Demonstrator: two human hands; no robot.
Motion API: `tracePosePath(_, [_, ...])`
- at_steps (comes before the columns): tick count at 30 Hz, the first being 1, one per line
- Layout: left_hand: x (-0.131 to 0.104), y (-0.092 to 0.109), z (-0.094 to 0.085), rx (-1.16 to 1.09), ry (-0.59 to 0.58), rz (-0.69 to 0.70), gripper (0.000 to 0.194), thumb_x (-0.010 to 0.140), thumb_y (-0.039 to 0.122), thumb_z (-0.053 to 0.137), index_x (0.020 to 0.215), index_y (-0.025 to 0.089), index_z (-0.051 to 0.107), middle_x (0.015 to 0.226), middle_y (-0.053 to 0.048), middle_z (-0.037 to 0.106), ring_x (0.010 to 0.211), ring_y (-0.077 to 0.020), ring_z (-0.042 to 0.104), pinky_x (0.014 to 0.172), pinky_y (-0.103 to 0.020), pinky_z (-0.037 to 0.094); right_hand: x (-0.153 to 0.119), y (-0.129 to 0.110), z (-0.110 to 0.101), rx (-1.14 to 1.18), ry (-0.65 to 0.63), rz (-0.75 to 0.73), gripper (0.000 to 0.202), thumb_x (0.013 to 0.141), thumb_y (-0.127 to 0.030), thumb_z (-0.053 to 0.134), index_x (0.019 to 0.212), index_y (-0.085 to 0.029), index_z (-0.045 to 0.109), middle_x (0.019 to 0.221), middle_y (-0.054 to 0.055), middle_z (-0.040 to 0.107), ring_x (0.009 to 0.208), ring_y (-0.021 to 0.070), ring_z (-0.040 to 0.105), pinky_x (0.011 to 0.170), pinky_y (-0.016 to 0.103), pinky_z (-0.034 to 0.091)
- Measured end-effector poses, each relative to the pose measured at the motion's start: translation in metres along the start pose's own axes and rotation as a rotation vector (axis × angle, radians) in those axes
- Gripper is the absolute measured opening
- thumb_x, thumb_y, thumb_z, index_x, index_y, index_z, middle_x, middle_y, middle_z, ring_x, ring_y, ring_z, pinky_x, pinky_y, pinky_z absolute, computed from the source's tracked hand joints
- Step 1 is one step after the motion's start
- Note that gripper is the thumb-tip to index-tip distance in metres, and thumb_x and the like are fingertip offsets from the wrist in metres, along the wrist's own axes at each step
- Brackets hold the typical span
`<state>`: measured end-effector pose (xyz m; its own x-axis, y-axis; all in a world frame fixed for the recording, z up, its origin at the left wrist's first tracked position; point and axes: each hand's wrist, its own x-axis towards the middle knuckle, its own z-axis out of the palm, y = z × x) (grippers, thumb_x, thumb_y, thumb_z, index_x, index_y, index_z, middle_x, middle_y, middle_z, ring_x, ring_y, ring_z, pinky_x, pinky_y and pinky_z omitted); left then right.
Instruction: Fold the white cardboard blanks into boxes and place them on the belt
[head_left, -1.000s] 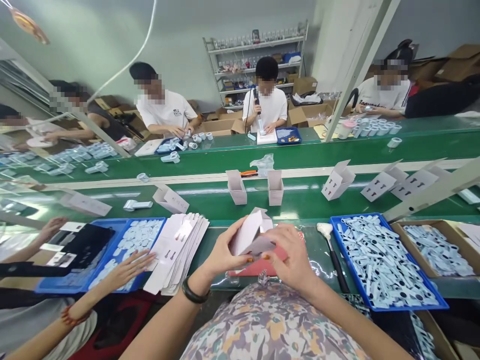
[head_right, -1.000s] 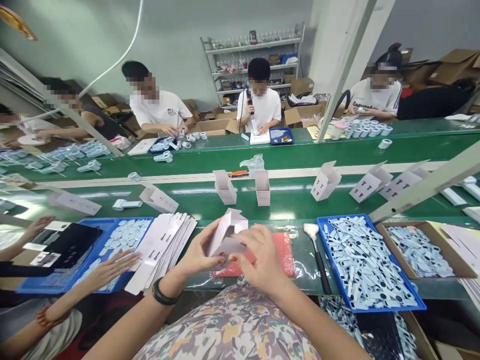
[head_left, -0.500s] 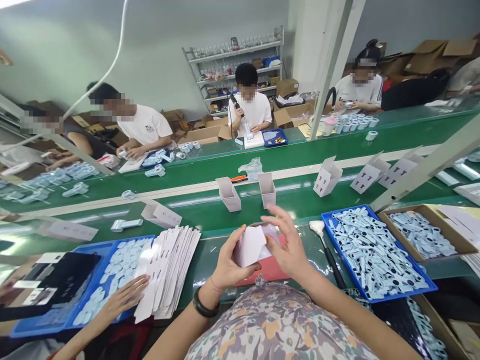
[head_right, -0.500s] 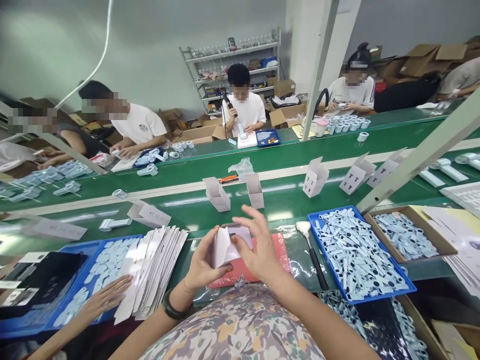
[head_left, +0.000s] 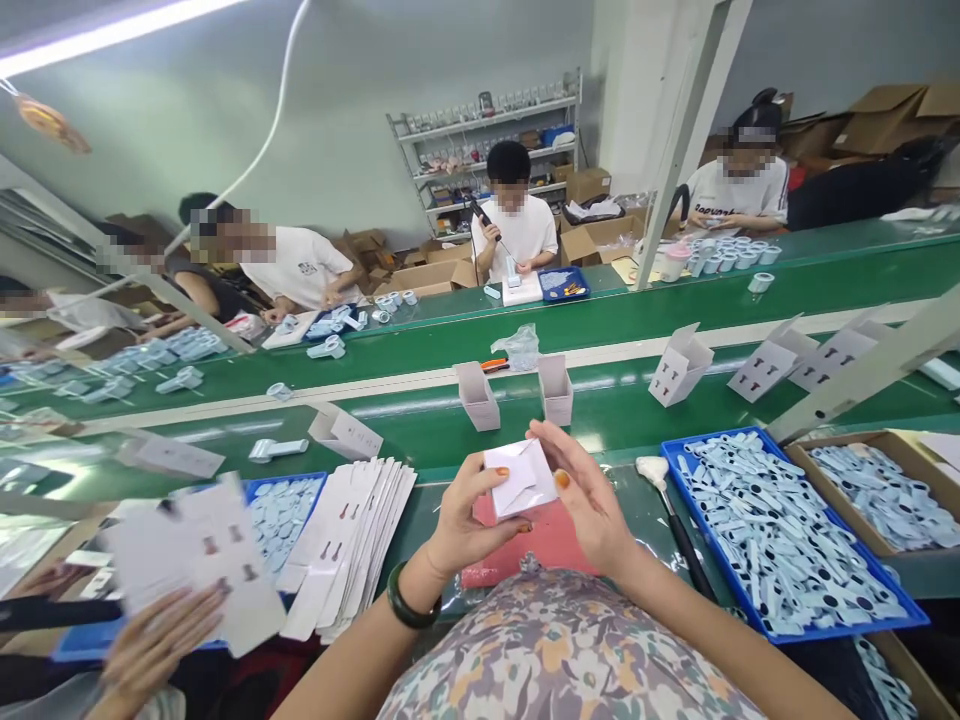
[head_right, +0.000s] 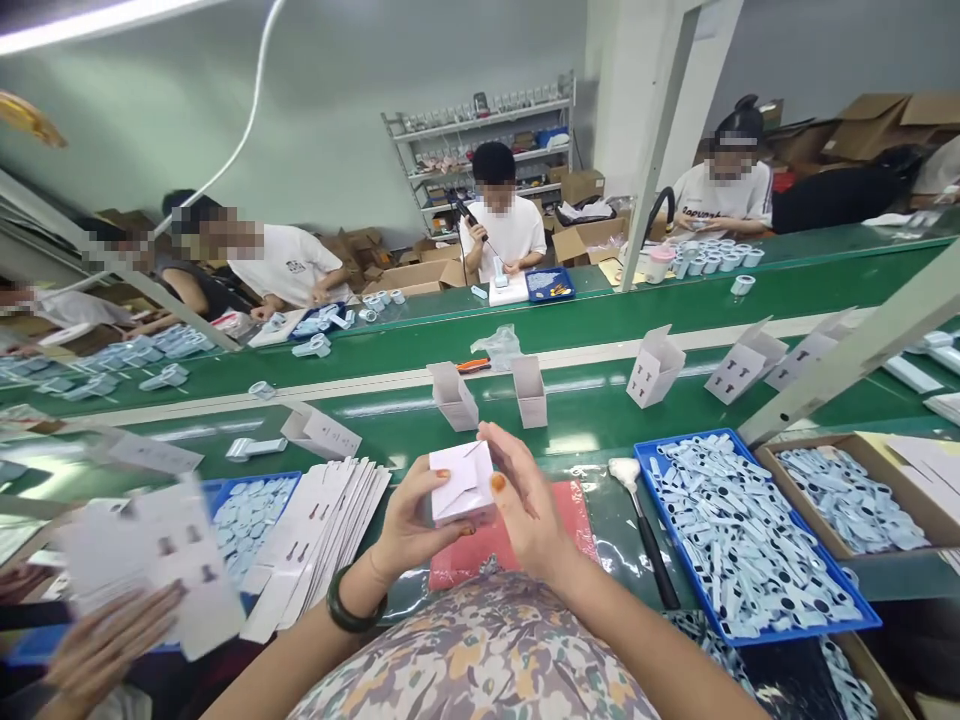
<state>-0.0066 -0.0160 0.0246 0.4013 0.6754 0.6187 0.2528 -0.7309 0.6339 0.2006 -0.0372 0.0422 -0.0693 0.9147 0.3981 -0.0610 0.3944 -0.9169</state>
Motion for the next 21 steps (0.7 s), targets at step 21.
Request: tracePosePath(21, [0.022, 0.056, 0.034, -0.716, 0.0, -0.844, 0.042, 0.092, 0.041, 0.065, 0.128, 0.023, 0.055, 0.107, -0.004, 0.062, 0.086, -0.0177, 0.058, 0.075, -0.029, 0.05, -0.016, -0.002, -0.021, -0.589, -0.16, -0.325, 0.091, 0.091, -0.062, 0.069, 0.166, -0.032, 0.027, 0.136, 0.015, 0.057, 0.12, 0.0337, 0.062, 0.098, 0.052, 0.057])
